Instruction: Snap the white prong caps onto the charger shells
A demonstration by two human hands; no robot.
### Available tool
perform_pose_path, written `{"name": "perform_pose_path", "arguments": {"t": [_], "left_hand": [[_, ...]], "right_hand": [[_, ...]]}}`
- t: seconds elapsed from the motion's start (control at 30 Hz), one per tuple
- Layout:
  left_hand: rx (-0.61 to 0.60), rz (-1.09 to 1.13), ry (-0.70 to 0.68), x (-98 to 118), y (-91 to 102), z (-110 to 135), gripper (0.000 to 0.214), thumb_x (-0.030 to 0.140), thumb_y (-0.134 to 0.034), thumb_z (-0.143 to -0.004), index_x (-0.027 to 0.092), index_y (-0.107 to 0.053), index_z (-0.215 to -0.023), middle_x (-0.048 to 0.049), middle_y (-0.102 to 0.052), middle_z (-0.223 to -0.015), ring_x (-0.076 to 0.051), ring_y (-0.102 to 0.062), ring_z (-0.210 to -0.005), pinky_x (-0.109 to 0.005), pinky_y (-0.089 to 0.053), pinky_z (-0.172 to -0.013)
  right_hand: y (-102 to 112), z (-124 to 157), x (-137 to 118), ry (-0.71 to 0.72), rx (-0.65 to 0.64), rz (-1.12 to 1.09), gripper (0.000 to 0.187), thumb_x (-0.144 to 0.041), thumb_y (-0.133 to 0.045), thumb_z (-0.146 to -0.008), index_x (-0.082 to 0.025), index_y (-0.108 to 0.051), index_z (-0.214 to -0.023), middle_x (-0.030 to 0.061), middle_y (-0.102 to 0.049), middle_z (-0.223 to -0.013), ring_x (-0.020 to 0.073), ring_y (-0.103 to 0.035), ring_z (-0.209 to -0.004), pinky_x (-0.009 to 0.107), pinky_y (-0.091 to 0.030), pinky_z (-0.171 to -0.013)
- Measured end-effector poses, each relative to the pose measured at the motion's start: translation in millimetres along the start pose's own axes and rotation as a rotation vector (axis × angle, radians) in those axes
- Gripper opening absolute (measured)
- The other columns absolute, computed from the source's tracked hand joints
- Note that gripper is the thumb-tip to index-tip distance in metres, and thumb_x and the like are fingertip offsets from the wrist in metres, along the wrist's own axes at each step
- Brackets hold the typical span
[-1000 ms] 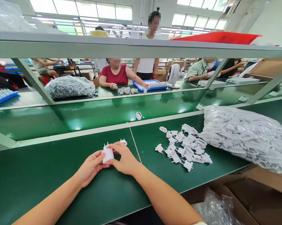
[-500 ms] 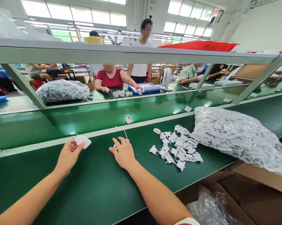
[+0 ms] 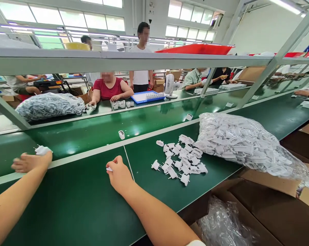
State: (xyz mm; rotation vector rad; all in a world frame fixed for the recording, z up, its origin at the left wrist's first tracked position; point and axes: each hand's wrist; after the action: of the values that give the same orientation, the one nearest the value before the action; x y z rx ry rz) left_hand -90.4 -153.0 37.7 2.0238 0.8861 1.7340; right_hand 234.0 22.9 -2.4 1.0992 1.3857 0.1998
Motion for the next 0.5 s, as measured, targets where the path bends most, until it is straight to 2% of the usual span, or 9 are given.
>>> {"name": "perform_pose_path", "arguments": {"t": [0.07,0.1,0.2,0.23,0.27,0.33,0.4,0.43,0.5], "left_hand": [[0.089,0.012,-0.128,12.7,-16.9,16.8,0.089,0.045,-0.073,-0.068,0.015,-0.027,-0.138,-0.0322,-0.007,-0.167,-0.053,-0.005,-0.156,-0.075,-0.007,-0.119],[0.079,0.022,-0.226,21.8,-28.9,27.2,0.09,0.046,-0.073,-0.07,0.014,-0.027,-0.141,-0.0305,-0.008,-0.167,-0.05,-0.005,-0.157,-0.07,-0.006,-0.122],[-0.137,0.045,-0.514,54.8,-78.3,65.7,0.067,0.047,-0.067,-0.078,0.018,-0.045,-0.134,-0.0185,-0.044,-0.155,-0.035,-0.033,-0.152,-0.051,-0.02,-0.127],[-0.233,0.047,-0.574,66.2,-97.3,80.4,0.063,0.048,-0.067,-0.079,0.019,-0.049,-0.132,-0.0154,-0.053,-0.148,-0.032,-0.043,-0.147,-0.047,-0.025,-0.126],[-0.317,0.043,-0.61,77.0,-116.3,95.5,0.068,0.051,-0.07,-0.077,0.019,-0.05,-0.134,-0.015,-0.057,-0.145,-0.032,-0.047,-0.143,-0.044,-0.029,-0.125],[-0.433,0.018,-0.612,95.8,-150.2,123.8,0.091,0.061,-0.08,-0.068,0.013,-0.049,-0.14,-0.0209,-0.054,-0.149,-0.037,-0.046,-0.144,-0.046,-0.032,-0.123],[-0.499,-0.015,-0.562,110.2,-174.4,145.3,0.105,0.064,-0.086,-0.063,0.007,-0.048,-0.142,-0.0281,-0.051,-0.149,-0.045,-0.044,-0.143,-0.054,-0.035,-0.12],[-0.523,-0.028,-0.535,115.9,-181.9,152.3,0.102,0.063,-0.087,-0.065,0.006,-0.05,-0.141,-0.0296,-0.052,-0.146,-0.047,-0.045,-0.141,-0.056,-0.037,-0.118],[-0.56,-0.039,-0.5,124.3,-188.8,158.9,0.079,0.056,-0.081,-0.079,0.008,-0.055,-0.137,-0.0252,-0.058,-0.14,-0.043,-0.051,-0.136,-0.057,-0.041,-0.114]], "right_hand": [[-1.7,1.7,-0.4,0.009,-0.036,-0.031,0.027,-0.019,-0.062,-0.095,-0.027,-0.073,-0.118,0.0048,-0.057,-0.123,0.0104,-0.059,-0.072,0.028,-0.051,-0.075],[-2.3,2.4,-0.6,0.009,-0.053,-0.045,0.027,-0.019,-0.064,-0.093,-0.028,-0.075,-0.117,0.0044,-0.058,-0.12,0.0113,-0.058,-0.073,0.029,-0.051,-0.075],[-1.7,2.8,-0.9,-0.028,-0.076,-0.088,0.023,-0.024,-0.072,-0.086,-0.026,-0.08,-0.108,0.0035,-0.06,-0.106,0.0145,-0.058,-0.075,0.032,-0.05,-0.076],[-0.8,2.2,-1.0,-0.05,-0.073,-0.106,0.021,-0.026,-0.073,-0.085,-0.026,-0.081,-0.105,0.0033,-0.059,-0.102,0.0152,-0.057,-0.075,0.033,-0.05,-0.076],[0.3,1.3,-1.0,-0.074,-0.064,-0.129,0.019,-0.027,-0.074,-0.085,-0.025,-0.081,-0.102,0.0031,-0.058,-0.098,0.0157,-0.057,-0.075,0.034,-0.05,-0.077],[2.6,-1.1,-0.6,-0.115,-0.04,-0.188,0.018,-0.031,-0.071,-0.087,-0.024,-0.082,-0.1,0.0025,-0.056,-0.093,0.0166,-0.057,-0.077,0.036,-0.05,-0.08],[4.2,-4.0,0.3,-0.145,-0.01,-0.257,0.019,-0.032,-0.069,-0.09,-0.023,-0.081,-0.103,0.0024,-0.056,-0.092,0.0169,-0.058,-0.079,0.038,-0.051,-0.084],[4.7,-5.7,0.8,-0.155,0.008,-0.295,0.02,-0.031,-0.068,-0.091,-0.023,-0.08,-0.105,0.0026,-0.055,-0.093,0.017,-0.059,-0.08,0.039,-0.052,-0.087],[5.5,-10.3,2.0,-0.177,0.049,-0.382,0.022,-0.027,-0.072,-0.088,-0.022,-0.079,-0.108,0.0034,-0.056,-0.098,0.0169,-0.061,-0.083,0.04,-0.053,-0.091]]}}
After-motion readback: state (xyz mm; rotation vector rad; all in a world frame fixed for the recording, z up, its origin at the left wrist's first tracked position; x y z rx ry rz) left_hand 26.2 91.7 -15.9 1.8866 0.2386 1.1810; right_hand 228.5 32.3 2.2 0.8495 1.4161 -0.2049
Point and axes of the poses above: each hand's wrist, its own z-axis away from the middle knuckle, its own y-axis out of the back of the hand, x = y × z
